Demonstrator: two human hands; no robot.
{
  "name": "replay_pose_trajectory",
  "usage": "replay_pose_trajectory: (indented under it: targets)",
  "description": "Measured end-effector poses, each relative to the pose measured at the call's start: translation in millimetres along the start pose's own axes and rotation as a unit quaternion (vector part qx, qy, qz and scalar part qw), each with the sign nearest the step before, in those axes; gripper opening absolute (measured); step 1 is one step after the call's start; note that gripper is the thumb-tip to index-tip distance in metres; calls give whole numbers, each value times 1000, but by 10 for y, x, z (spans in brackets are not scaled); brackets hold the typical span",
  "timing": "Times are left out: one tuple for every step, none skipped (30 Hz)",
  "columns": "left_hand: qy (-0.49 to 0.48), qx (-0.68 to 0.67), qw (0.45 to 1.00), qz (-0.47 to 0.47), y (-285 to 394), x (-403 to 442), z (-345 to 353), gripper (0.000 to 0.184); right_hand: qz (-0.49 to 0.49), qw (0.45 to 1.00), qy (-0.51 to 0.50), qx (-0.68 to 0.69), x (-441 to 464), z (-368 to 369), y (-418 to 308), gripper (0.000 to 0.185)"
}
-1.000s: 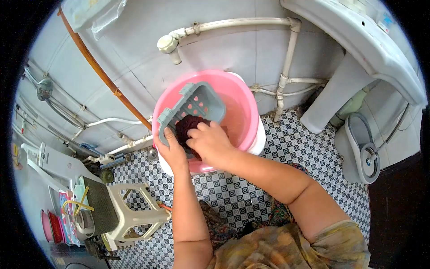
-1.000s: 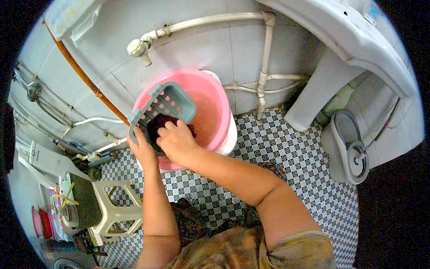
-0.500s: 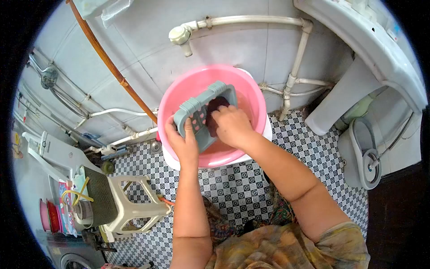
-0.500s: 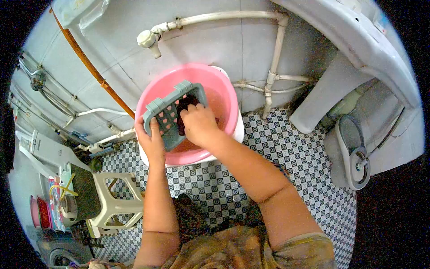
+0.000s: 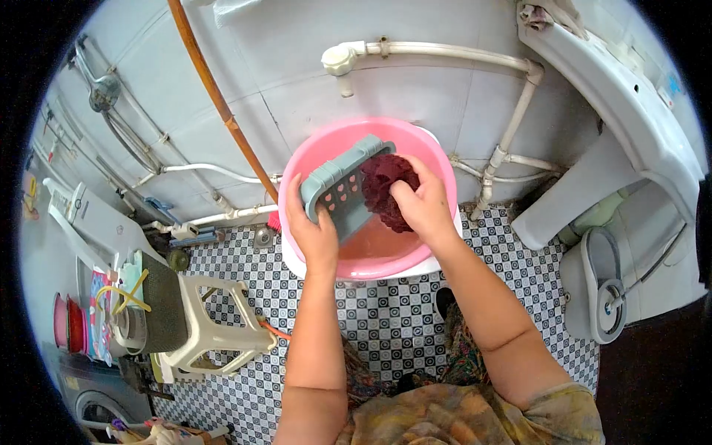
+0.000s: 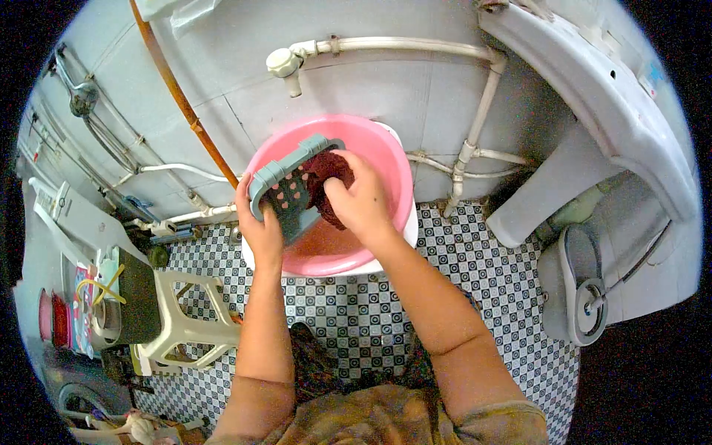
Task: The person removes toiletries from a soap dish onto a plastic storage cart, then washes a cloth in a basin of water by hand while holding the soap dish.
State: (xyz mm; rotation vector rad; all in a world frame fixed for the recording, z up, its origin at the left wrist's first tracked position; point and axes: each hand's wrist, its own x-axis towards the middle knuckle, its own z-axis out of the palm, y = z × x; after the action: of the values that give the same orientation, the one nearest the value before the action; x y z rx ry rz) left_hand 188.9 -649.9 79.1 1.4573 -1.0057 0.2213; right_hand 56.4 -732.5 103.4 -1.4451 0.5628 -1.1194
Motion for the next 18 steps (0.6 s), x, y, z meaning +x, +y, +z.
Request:
replay_pose_trajectory:
  targets:
    - [7, 10, 1000, 3, 7, -5, 12, 51, -74, 997, 30, -23, -11, 42, -42, 35]
    - [10, 8, 1000, 0, 27, -10, 9, 51, -147, 986, 61, -45, -31, 79, -103, 37]
    - [0, 51, 998, 27, 66, -10, 4, 54, -229, 956, 65, -169, -76, 77, -197, 42]
    - [-10, 94, 994, 54, 93, -18, 10, 56, -215, 956, 45, -193, -148, 133, -245, 47]
    - [-18, 97, 994, 53, 79, -50, 35, 57, -244, 942, 26, -228, -203, 192, -304, 48]
    - [-28, 100, 993, 53, 37, -96, 74, 59, -273, 925, 7, -263, -246, 243, -337, 49]
    - [-12, 21, 999, 40, -24, -138, 140, 58, -273, 922, -17, -276, -283, 288, -314, 49]
    - [3, -57, 998, 26, -74, -176, 194, 58, -272, 917, -40, -288, -302, 310, -282, 48]
    - [8, -19, 999, 36, -120, -222, 200, 56, -259, 915, -36, -306, -296, 302, -259, 45]
    - [-10, 6, 999, 37, 18, -195, 143, 51, -258, 915, -35, -307, -260, 275, -229, 45]
    - [-21, 17, 999, 46, 32, -186, 115, 51, -258, 918, -12, -302, -193, 234, -197, 43]
    - [-31, 27, 998, 54, 35, -174, 93, 50, -258, 920, 11, -296, -124, 192, -164, 41]
    - [-30, 28, 998, 55, 52, -172, 85, 50, -252, 926, 28, -278, -68, 145, -130, 39]
    - [-41, 50, 996, 58, 70, -177, 79, 50, -222, 932, 48, -283, -32, 91, -84, 38]
    - [-52, 73, 994, 61, 82, -184, 75, 51, -212, 929, 60, -297, 6, 27, -35, 37]
    - [-52, 72, 994, 63, 82, -190, 80, 51, -204, 925, 73, -312, 40, -26, -2, 35]
    - [-53, 74, 994, 61, 74, -206, 98, 50, -184, 936, 62, -294, 59, -58, 10, 34]
    - [-55, 75, 994, 58, 75, -227, 118, 50, -184, 935, 63, -295, 106, -110, 81, 34]
